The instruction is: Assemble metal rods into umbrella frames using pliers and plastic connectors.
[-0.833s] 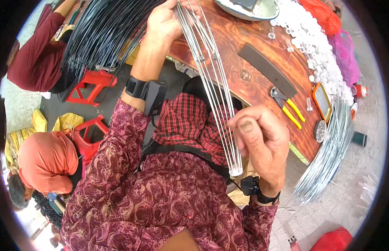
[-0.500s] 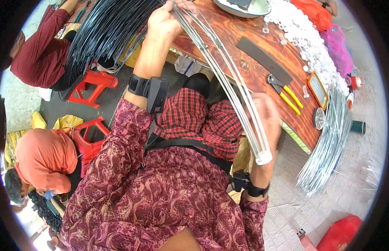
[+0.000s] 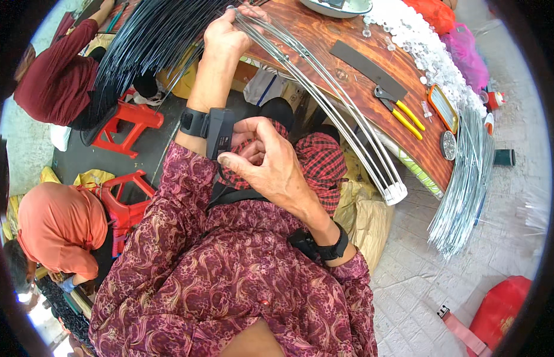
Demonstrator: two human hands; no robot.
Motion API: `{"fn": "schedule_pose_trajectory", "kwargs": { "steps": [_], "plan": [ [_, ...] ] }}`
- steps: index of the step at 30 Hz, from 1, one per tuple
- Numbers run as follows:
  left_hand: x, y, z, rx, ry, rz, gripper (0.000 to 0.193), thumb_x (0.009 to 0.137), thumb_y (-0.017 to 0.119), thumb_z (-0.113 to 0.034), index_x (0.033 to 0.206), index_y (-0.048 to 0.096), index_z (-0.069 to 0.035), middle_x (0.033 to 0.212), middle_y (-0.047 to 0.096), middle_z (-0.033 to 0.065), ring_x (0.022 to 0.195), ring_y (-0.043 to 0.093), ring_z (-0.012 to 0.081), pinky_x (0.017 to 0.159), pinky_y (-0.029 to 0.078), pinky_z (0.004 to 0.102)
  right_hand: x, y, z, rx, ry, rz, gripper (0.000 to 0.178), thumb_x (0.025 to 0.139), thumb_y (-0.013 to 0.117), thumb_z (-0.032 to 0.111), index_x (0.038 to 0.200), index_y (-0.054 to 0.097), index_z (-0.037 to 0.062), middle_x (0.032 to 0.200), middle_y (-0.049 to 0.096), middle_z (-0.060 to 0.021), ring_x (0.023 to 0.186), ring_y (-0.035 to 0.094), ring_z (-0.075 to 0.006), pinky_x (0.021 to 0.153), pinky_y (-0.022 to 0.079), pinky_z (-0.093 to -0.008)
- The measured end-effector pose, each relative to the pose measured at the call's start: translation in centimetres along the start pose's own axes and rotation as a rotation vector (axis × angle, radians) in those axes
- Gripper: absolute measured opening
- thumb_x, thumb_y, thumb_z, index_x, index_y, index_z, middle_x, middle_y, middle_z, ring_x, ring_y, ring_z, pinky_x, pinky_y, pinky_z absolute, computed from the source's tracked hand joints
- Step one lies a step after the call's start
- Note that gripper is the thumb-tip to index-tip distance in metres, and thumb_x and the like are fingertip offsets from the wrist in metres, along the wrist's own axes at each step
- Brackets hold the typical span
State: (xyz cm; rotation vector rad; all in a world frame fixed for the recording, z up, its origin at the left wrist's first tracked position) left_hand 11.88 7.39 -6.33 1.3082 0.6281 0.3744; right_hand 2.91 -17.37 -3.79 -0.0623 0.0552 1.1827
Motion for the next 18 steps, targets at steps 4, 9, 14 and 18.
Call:
{"fn": "schedule_pose_trajectory", "kwargs": {
  "steps": [4,9,14,18],
  "plan": [
    [-0.7,-0.3,-0.3,-0.028,-0.147,0.060,0.044,0.103,0.029,-0.038,0.088,0.045,-0.001,0.065,0.041,0.0025,0.059,0.041,0.0142,0.063,0.039,0.0330,0.1,0.6,-0.4,0.016,-0.016,-0.025,0.054,0.075,0.078,0.013,0.115,0.047,-0.0045,0.093,0.061,-0.0108,0.074,0.061,-0.0113,0.068,0.051,-0.0253],
    [-0.5,-0.7,0.1,-0.001,-0.104,0.054,0.045,0.103,0.028,-0.038,0.081,0.043,-0.002,0.064,0.041,0.0029,0.057,0.042,0.0145,0.063,0.039,0.0334,0.2,0.8,0.4,0.113,0.032,0.013,0.057,0.076,0.077,0.005,0.123,0.045,-0.0027,0.099,0.061,-0.0066,0.082,0.058,-0.0089,0.073,0.049,-0.0236],
    [-0.6,-0.4,-0.2,0.091,-0.045,0.167,0.039,0.102,0.031,-0.033,0.078,0.043,-0.004,0.068,0.043,0.0044,0.063,0.044,0.0148,0.064,0.039,0.0341,0.5,1.7,1.3,0.145,0.051,0.067,0.060,0.076,0.078,0.006,0.124,0.045,-0.0046,0.094,0.062,-0.0062,0.080,0.059,-0.0081,0.070,0.049,-0.0228],
    [-0.5,-0.1,2.1,0.207,0.016,0.251,0.033,0.102,0.032,-0.034,0.089,0.048,-0.007,0.065,0.044,0.0027,0.059,0.045,0.0169,0.057,0.043,0.0314,1.1,1.5,1.4,0.017,-0.040,0.010,0.062,0.071,0.080,0.017,0.118,0.048,-0.0068,0.073,0.063,-0.0081,0.064,0.062,-0.0118,0.059,0.050,-0.0257]
  ]
}}
Point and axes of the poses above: each hand's wrist, its own x-axis towards the middle knuckle, its own y-axis out of the palm, z = x × y, the point moved 4 cm from there along x, towards the middle knuckle
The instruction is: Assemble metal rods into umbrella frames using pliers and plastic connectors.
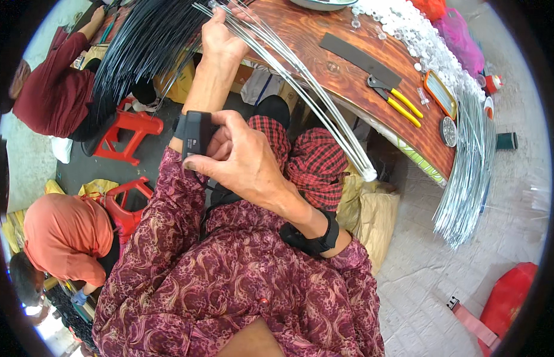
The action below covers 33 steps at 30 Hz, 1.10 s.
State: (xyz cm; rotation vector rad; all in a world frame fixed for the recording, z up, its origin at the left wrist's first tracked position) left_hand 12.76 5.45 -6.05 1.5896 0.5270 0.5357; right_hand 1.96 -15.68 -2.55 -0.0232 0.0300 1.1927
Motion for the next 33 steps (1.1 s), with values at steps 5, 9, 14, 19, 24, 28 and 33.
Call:
{"fn": "schedule_pose_trajectory", "kwargs": {
  "steps": [5,9,14,19,24,28,33],
  "plan": [
    [-2.1,1.0,1.2,0.225,0.086,0.039,0.030,0.103,0.034,-0.033,0.097,0.052,-0.010,0.069,0.045,0.0001,0.061,0.045,0.0138,0.058,0.043,0.0276,-0.1,0.1,0.6,-0.061,-0.011,0.022,0.060,0.070,0.079,0.020,0.114,0.051,-0.0088,0.070,0.063,-0.0094,0.062,0.064,-0.0157,0.057,0.051,-0.0280],
    [-2.6,1.9,1.3,0.273,0.137,0.074,0.031,0.103,0.034,-0.034,0.101,0.053,-0.009,0.072,0.047,0.0005,0.062,0.047,0.0134,0.059,0.044,0.0266,0.4,0.3,1.2,-0.164,-0.038,0.052,0.060,0.072,0.080,0.015,0.118,0.049,-0.0080,0.071,0.063,-0.0070,0.063,0.061,-0.0094,0.054,0.047,-0.0225],
    [-1.4,1.7,0.2,0.060,-0.005,0.066,0.033,0.102,0.034,-0.032,0.098,0.051,-0.004,0.071,0.048,0.0039,0.062,0.048,0.0171,0.060,0.045,0.0317,-0.1,0.2,1.6,-0.274,-0.080,0.012,0.064,0.071,0.082,0.018,0.118,0.048,-0.0088,0.071,0.063,-0.0093,0.062,0.064,-0.0144,0.056,0.050,-0.0265],
    [-0.4,1.4,-2.3,-0.251,-0.154,-0.097,0.036,0.101,0.034,-0.031,0.091,0.048,0.001,0.074,0.052,0.0104,0.062,0.049,0.0221,0.061,0.043,0.0388,-1.6,0.3,1.2,-0.192,-0.206,0.053,0.074,0.072,0.082,0.020,0.130,0.040,-0.0029,0.083,0.062,-0.0107,0.071,0.065,-0.0190,0.061,0.052,-0.0295],
    [-0.7,2.7,-3.0,-0.116,0.020,-0.074,0.037,0.101,0.031,-0.033,0.086,0.048,-0.003,0.073,0.049,0.0115,0.065,0.048,0.0247,0.062,0.041,0.0396,-2.7,-1.3,-1.2,-0.112,-0.226,0.064,0.078,0.074,0.076,0.005,0.138,0.032,0.0014,0.095,0.059,-0.0128,0.080,0.066,-0.0196,0.073,0.052,-0.0327],
    [-0.7,3.3,-4.1,0.082,0.080,-0.148,0.032,0.099,0.035,-0.031,0.086,0.046,-0.004,0.071,0.048,0.0091,0.064,0.046,0.0241,0.063,0.041,0.0394,-2.8,-3.2,-1.2,-0.004,-0.070,0.077,0.063,0.079,0.068,0.002,0.134,0.037,-0.0002,0.097,0.059,-0.0113,0.082,0.065,-0.0177,0.074,0.053,-0.0315],
    [-1.1,1.7,-2.8,-0.412,-0.395,-0.018,0.010,0.084,0.042,-0.011,0.089,0.045,-0.003,0.074,0.040,0.0059,0.072,0.045,0.0221,0.071,0.039,0.0387,-2.2,-15.3,-6.0,0.978,-0.026,-0.387,0.013,0.091,0.057,0.014,0.095,0.058,0.0019,0.081,0.059,-0.0048,0.071,0.057,-0.0137,0.070,0.052,-0.0332]
  ]
}}
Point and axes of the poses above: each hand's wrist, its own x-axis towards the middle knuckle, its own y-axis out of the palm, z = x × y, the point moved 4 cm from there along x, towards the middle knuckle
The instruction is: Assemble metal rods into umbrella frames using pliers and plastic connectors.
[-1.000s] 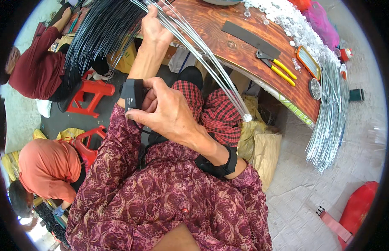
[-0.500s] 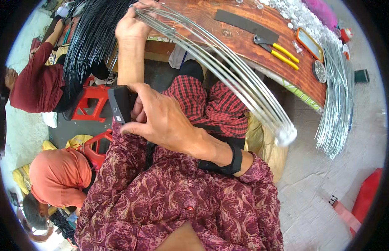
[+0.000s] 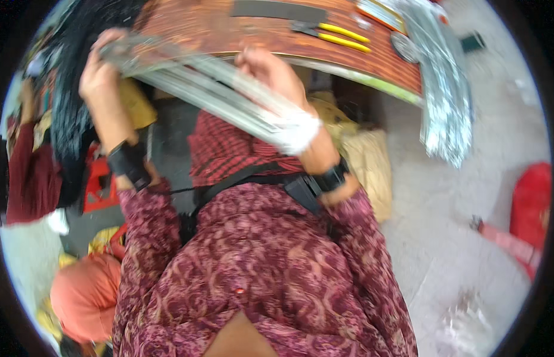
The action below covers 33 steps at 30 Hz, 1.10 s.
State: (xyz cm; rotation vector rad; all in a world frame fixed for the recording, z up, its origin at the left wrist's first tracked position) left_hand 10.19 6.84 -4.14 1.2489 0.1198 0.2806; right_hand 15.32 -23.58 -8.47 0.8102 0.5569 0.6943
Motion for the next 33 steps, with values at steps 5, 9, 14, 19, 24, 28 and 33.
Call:
{"fn": "schedule_pose_trajectory", "kwargs": {
  "steps": [5,9,14,19,24,28,33],
  "plan": [
    [-3.7,1.3,-4.7,0.205,0.190,-0.072,0.017,0.086,0.043,-0.004,0.102,0.046,0.001,0.077,0.040,0.0045,0.072,0.042,0.0170,0.068,0.037,0.0334,4.1,-0.9,8.5,0.561,-0.112,0.063,0.012,0.091,0.051,0.013,0.083,0.054,0.0052,0.069,0.053,-0.0004,0.059,0.052,-0.0099,0.064,0.050,-0.0290],
    [-4.7,1.7,-0.8,0.527,0.176,0.106,0.025,0.094,0.046,-0.011,0.113,0.045,0.004,0.079,0.038,0.0037,0.072,0.039,0.0152,0.071,0.035,0.0306,4.2,-0.1,15.6,0.675,-0.335,0.151,0.016,0.093,0.044,0.009,0.080,0.051,0.0030,0.066,0.051,-0.0025,0.055,0.051,-0.0119,0.063,0.050,-0.0305],
    [-6.5,4.0,6.8,0.911,0.216,0.297,0.039,0.101,0.040,-0.021,0.130,0.040,0.006,0.083,0.037,0.0011,0.076,0.037,0.0121,0.071,0.034,0.0266,7.4,0.9,19.2,0.686,-0.404,0.168,0.013,0.090,0.045,0.007,0.079,0.051,0.0042,0.062,0.050,-0.0010,0.051,0.050,-0.0115,0.056,0.049,-0.0271],
    [-6.5,3.0,14.3,1.266,0.089,0.456,0.044,0.104,0.033,-0.030,0.133,0.036,0.003,0.082,0.036,-0.0004,0.073,0.036,0.0097,0.067,0.037,0.0256,9.0,3.4,19.5,0.550,-0.449,0.234,0.011,0.092,0.046,0.011,0.083,0.051,0.0074,0.063,0.050,0.0001,0.051,0.048,-0.0112,0.055,0.048,-0.0271],
    [-6.4,1.2,18.6,1.291,0.043,0.411,0.047,0.103,0.037,-0.032,0.132,0.037,0.004,0.080,0.037,0.0009,0.070,0.036,0.0091,0.063,0.034,0.0243,10.0,5.0,19.4,0.642,-0.417,0.342,0.012,0.093,0.046,0.012,0.083,0.050,0.0075,0.064,0.050,-0.0002,0.051,0.048,-0.0120,0.055,0.046,-0.0272],
    [-6.1,0.0,19.0,1.288,0.041,0.344,0.047,0.101,0.041,-0.035,0.129,0.040,0.004,0.077,0.038,0.0006,0.068,0.036,0.0097,0.061,0.033,0.0244,10.2,5.0,18.8,0.661,-0.397,0.282,0.011,0.093,0.046,0.011,0.083,0.051,0.0074,0.063,0.050,-0.0003,0.051,0.048,-0.0123,0.053,0.046,-0.0274],
    [-5.8,0.0,18.4,1.314,0.116,0.289,0.047,0.102,0.040,-0.035,0.129,0.039,0.004,0.078,0.039,0.0008,0.068,0.037,0.0094,0.062,0.033,0.0241,11.2,3.9,18.4,0.716,-0.371,0.233,0.011,0.091,0.044,0.008,0.082,0.051,0.0077,0.060,0.049,-0.0001,0.049,0.047,-0.0123,0.050,0.045,-0.0261]
  ]
}}
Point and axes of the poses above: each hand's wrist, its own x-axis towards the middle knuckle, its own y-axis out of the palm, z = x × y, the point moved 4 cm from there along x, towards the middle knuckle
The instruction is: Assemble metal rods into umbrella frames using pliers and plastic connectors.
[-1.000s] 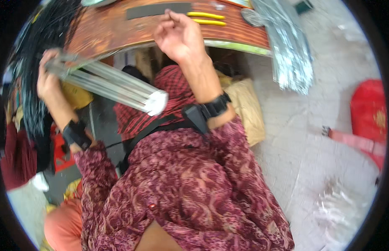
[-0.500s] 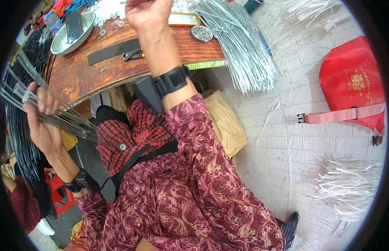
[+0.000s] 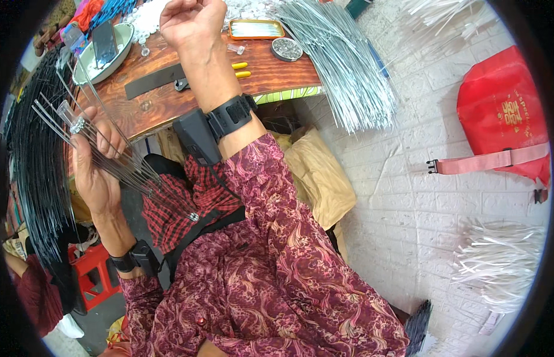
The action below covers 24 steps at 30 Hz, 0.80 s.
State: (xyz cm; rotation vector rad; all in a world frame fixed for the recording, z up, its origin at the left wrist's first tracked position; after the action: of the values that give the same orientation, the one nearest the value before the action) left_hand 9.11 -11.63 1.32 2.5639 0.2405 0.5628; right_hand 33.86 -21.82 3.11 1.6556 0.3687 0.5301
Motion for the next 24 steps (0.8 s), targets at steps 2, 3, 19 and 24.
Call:
{"fn": "schedule_pose_trajectory", "kwargs": {
  "steps": [2,3,19,24],
  "plan": [
    [0.1,-0.4,-0.3,-0.021,0.001,0.007,0.046,0.102,0.038,-0.032,0.131,0.038,0.003,0.079,0.038,0.0007,0.070,0.036,0.0092,0.063,0.033,0.0239,0.1,-0.5,0.0,-0.002,-0.008,-0.036,0.011,0.090,0.044,0.006,0.081,0.050,0.0083,0.058,0.047,0.0004,0.048,0.046,-0.0120,0.049,0.045,-0.0252],
    [0.1,-0.7,-0.5,-0.044,0.002,0.011,0.044,0.103,0.037,-0.029,0.133,0.036,0.003,0.079,0.036,0.0007,0.071,0.036,0.0090,0.065,0.033,0.0238,-0.1,-0.4,-0.3,0.000,-0.009,-0.032,0.011,0.090,0.044,0.006,0.081,0.050,0.0083,0.058,0.047,0.0004,0.048,0.046,-0.0120,0.049,0.045,-0.0252],
    [-1.8,3.3,-1.6,0.470,-0.044,0.130,0.038,0.103,0.039,-0.030,0.125,0.045,0.000,0.085,0.055,0.0048,0.068,0.040,0.0085,0.064,0.036,0.0226,1.4,-3.3,-1.0,-0.023,-0.123,-0.155,0.007,0.085,0.047,0.004,0.079,0.048,0.0067,0.056,0.043,0.0035,0.047,0.045,-0.0069,0.051,0.045,-0.0231],
    [-0.7,6.0,0.0,0.601,-0.050,0.265,0.034,0.102,0.039,-0.025,0.121,0.049,0.001,0.100,0.064,0.0106,0.068,0.041,0.0065,0.064,0.037,0.0218,1.7,-5.2,-1.2,-0.044,-0.111,-0.264,0.007,0.086,0.047,0.010,0.080,0.049,0.0115,0.060,0.046,0.0052,0.047,0.042,-0.0051,0.048,0.042,-0.0216]
  ]
}}
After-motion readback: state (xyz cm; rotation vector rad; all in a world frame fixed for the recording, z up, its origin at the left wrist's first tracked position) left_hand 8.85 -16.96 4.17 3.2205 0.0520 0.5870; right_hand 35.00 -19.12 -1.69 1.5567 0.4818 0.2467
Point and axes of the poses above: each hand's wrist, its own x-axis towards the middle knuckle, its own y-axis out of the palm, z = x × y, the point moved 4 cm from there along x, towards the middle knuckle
